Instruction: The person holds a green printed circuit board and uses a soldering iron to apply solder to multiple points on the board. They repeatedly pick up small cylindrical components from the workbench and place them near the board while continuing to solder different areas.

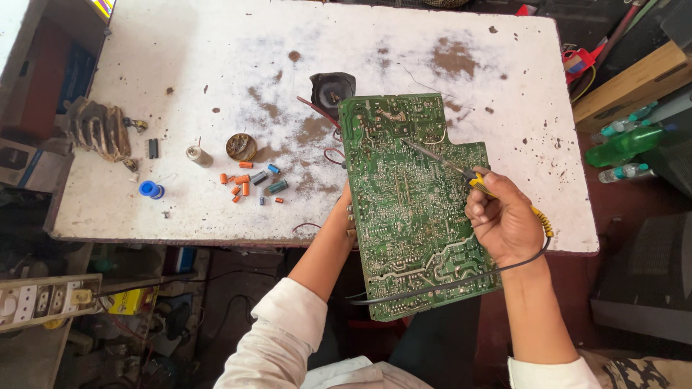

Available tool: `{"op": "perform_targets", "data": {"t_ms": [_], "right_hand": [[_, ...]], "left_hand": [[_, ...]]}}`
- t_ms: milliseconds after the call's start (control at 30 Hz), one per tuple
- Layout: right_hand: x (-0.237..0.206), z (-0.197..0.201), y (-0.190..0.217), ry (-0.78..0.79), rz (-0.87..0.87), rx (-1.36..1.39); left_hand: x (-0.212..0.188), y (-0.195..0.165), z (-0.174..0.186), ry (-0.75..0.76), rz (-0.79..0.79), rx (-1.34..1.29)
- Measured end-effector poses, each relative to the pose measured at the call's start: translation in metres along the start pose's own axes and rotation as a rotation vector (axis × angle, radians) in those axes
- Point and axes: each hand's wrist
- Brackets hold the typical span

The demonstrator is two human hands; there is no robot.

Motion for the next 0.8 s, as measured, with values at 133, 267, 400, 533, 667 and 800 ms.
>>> {"op": "perform_targets", "data": {"t_ms": [133, 267, 400, 533, 667, 800], "right_hand": [[-0.003, 0.000, -0.003, -0.011, 0.050, -0.003], [-0.006, -0.003, -0.007, -0.002, 0.121, 0.014], [-0.009, -0.004, -0.007, -0.013, 0.150, 0.007], [-0.011, -0.006, -0.006, -0.007, 0.164, 0.014], [-0.013, -0.008, -0.006, -0.026, 0.179, -0.010], [-0.012, -0.009, -0.005, -0.038, 0.178, -0.017]], "left_hand": [[-0.005, 0.000, -0.008, -0.039, -0.004, -0.002], [-0.012, -0.002, -0.018, -0.043, 0.008, -0.019], [-0.021, -0.003, -0.030, -0.065, 0.032, -0.037], [-0.025, -0.004, -0.035, -0.066, 0.025, -0.035], [-0.024, -0.003, -0.032, -0.014, -0.026, 0.011], [-0.017, -0.002, -0.019, -0.032, -0.019, -0.014]]}}
Point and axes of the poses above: each hand's wrist, its own x-axis towards the middle knuckle, its own z-axis out of the back of the hand, y = z × x, and after that the axes turned 15 degrees about -x, right-handed
